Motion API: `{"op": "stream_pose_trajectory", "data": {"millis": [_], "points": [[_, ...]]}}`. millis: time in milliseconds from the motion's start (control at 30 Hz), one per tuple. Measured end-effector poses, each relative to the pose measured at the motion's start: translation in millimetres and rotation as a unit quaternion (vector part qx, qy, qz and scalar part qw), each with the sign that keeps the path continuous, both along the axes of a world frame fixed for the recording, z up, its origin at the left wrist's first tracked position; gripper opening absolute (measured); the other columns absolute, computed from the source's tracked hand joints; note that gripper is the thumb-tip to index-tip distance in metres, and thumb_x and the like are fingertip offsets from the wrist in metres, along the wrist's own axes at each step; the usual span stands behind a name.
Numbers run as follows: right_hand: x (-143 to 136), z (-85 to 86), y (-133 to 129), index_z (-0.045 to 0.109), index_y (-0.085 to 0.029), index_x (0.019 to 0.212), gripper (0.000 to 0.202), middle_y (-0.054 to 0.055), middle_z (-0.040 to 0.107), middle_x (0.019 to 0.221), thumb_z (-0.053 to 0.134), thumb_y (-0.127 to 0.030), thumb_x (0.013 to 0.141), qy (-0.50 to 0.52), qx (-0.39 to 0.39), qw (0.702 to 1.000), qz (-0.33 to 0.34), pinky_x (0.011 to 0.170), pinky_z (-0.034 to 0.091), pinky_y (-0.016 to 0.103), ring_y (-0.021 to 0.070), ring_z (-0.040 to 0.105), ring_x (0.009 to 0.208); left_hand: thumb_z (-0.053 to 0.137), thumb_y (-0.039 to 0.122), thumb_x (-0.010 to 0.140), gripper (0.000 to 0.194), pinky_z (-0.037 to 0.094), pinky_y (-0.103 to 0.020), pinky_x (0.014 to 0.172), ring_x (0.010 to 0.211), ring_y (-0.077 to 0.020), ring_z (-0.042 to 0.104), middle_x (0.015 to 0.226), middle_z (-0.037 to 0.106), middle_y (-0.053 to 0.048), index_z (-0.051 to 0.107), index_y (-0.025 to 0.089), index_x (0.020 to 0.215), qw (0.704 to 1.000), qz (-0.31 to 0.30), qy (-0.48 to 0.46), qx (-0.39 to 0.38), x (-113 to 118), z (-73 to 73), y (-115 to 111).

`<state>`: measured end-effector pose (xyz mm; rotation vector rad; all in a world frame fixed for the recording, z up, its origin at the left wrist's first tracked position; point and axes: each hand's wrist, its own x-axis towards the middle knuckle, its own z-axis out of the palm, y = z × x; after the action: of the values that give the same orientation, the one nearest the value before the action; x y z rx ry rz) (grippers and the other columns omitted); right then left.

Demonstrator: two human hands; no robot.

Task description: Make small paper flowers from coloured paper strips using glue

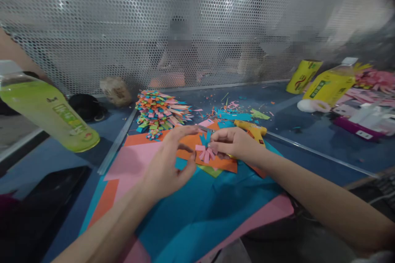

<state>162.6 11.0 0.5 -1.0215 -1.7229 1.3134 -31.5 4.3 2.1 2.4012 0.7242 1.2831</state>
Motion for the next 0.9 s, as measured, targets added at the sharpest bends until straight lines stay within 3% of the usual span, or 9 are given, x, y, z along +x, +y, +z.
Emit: {"op": "stream_pose_trajectory", "data": {"millis": [133, 233, 433, 600, 733, 833, 900], "points": [[-0.3, -0.1, 0.3, 0.054, -0.015, 0.064, 0.02, -0.005, 0.048, 0.048, 0.059, -0.034, 0.071, 0.006, 0.006, 1.0, -0.026, 0.041, 0.032, 0.017, 0.0035, 0.04, 0.041, 0.048, 0.024, 0.081, 0.038, 0.052, -0.027, 0.058, 0.083, -0.0172, 0.058, 0.098, 0.057, -0.007, 0.038, 0.024, 0.118, 0.958, -0.048, -0.068, -0.276, 5.2, 0.5, -2.8], [-0.6, -0.4, 0.6, 0.055, -0.015, 0.066, 0.018, -0.005, 0.049, 0.051, 0.059, -0.032, 0.071, 0.005, 0.026, 0.999, -0.028, 0.042, 0.032, 0.017, 0.0035, 0.041, 0.044, 0.055, 0.029, 0.077, 0.039, 0.051, -0.026, 0.052, 0.068, -0.0141, 0.058, 0.083, 0.058, -0.003, 0.041, 0.02, 0.112, 0.926, -0.047, -0.097, -0.361, 10.0, -0.2, -2.1], [-1.1, -0.5, 0.4, 0.052, -0.015, 0.066, 0.015, -0.004, 0.05, 0.057, 0.061, -0.027, 0.068, -0.002, 0.055, 0.998, -0.024, 0.047, 0.034, 0.017, 0.004, 0.043, 0.049, 0.059, 0.024, 0.073, 0.038, 0.049, -0.023, 0.051, 0.06, -0.011, 0.058, 0.072, 0.059, 0.001, 0.043, 0.02, 0.108, 0.918, -0.036, -0.121, -0.377, 13.2, 0.0, -2.4], [-1.9, 3.2, -1.6, 0.054, -0.015, 0.069, 0.017, -0.003, 0.051, 0.059, 0.053, -0.03, 0.075, -0.053, 0.08, 0.995, -0.031, 0.049, 0.037, 0.017, 0.0053, 0.046, 0.052, 0.062, 0.022, 0.07, 0.041, 0.05, -0.023, 0.049, 0.054, -0.0105, 0.059, 0.071, 0.061, 0.001, 0.046, 0.019, 0.108, 0.912, -0.026, -0.128, -0.39, 13.4, -2.2, 1.3], [-0.9, 9.3, -3.8, 0.057, -0.015, 0.072, 0.032, -0.001, 0.053, 0.057, 0.038, -0.037, 0.084, -0.106, 0.1, 0.988, -0.044, 0.049, 0.038, 0.018, 0.0057, 0.046, 0.049, 0.066, 0.023, 0.064, 0.041, 0.048, -0.023, 0.047, 0.046, -0.0093, 0.056, 0.061, 0.059, 0.004, 0.05, 0.017, 0.101, 0.895, 0.009, -0.174, -0.411, 14.1, -2.4, 6.7], [3.2, 10.0, -3.3, 0.059, -0.016, 0.086, 0.03, 0.003, 0.062, 0.076, 0.036, -0.035, 0.086, -0.186, 0.178, 0.962, -0.091, 0.058, 0.04, 0.021, 0.0083, 0.053, 0.06, 0.067, 0.025, 0.062, 0.042, 0.049, -0.023, 0.048, 0.049, -0.0102, 0.058, 0.062, 0.06, 0.003, 0.049, 0.016, 0.099, 0.881, 0.048, -0.229, -0.411, 12.1, -1.5, 10.8], [6.6, 8.4, -2.3, 0.058, -0.016, 0.096, 0.025, 0.006, 0.063, 0.091, 0.04, -0.029, 0.085, -0.302, 0.236, 0.913, -0.14, 0.067, 0.041, 0.024, 0.0135, 0.056, 0.078, 0.068, 0.026, 0.062, 0.041, 0.049, -0.022, 0.049, 0.058, -0.012, 0.06, 0.066, 0.062, 0.001, 0.05, 0.016, 0.097, 0.871, 0.067, -0.27, -0.405, 10.0, -0.5, 13.1]]}}
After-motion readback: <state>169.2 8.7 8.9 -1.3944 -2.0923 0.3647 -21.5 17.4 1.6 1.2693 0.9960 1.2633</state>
